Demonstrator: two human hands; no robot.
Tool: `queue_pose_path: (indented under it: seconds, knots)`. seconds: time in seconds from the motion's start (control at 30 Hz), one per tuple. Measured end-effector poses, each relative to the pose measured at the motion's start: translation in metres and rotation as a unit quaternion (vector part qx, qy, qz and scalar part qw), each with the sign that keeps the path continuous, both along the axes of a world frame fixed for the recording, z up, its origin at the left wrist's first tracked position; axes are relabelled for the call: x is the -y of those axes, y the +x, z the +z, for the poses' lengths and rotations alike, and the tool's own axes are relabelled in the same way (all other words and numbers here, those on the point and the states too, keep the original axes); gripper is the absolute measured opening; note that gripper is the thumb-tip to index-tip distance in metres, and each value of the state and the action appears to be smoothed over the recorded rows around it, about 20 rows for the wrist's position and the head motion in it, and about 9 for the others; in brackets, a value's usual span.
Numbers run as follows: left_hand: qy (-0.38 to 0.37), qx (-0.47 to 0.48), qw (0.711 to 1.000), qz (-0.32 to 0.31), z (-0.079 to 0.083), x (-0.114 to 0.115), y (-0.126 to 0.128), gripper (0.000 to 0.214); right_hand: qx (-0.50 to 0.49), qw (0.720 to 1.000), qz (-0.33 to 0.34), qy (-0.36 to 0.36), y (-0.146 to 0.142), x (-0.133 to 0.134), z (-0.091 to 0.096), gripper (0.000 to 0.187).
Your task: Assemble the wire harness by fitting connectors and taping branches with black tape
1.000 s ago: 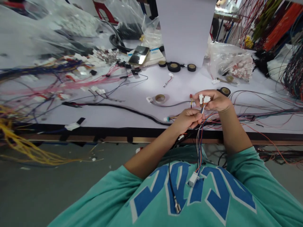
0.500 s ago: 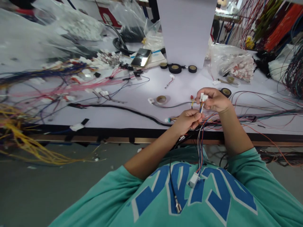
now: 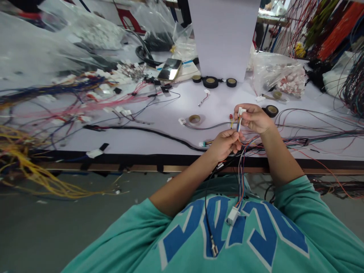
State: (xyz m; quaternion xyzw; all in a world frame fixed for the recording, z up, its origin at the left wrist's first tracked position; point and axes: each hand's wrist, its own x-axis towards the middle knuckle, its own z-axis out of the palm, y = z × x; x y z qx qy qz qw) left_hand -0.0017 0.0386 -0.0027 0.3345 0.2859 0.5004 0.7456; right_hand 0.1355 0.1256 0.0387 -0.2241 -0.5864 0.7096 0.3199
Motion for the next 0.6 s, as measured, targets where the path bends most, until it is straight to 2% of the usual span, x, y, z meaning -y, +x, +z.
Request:
queue_pose_path:
  seconds: [0.27,0.6]
  knots:
    - [-0.01,0.002,1.0,-0.004,-0.0013,0.0001,0.0023,0.038,0.029,0.999,-0.036,0.029,0.0006,0.0011,0.0032,0.047]
    - [-0.007,0.02,0.999,0.039,-0.0015,0.0039,0.0046,0.045,-0.005,0.999,-0.012,-0.035,0.0038,-0.0066,-0.0055,0.044]
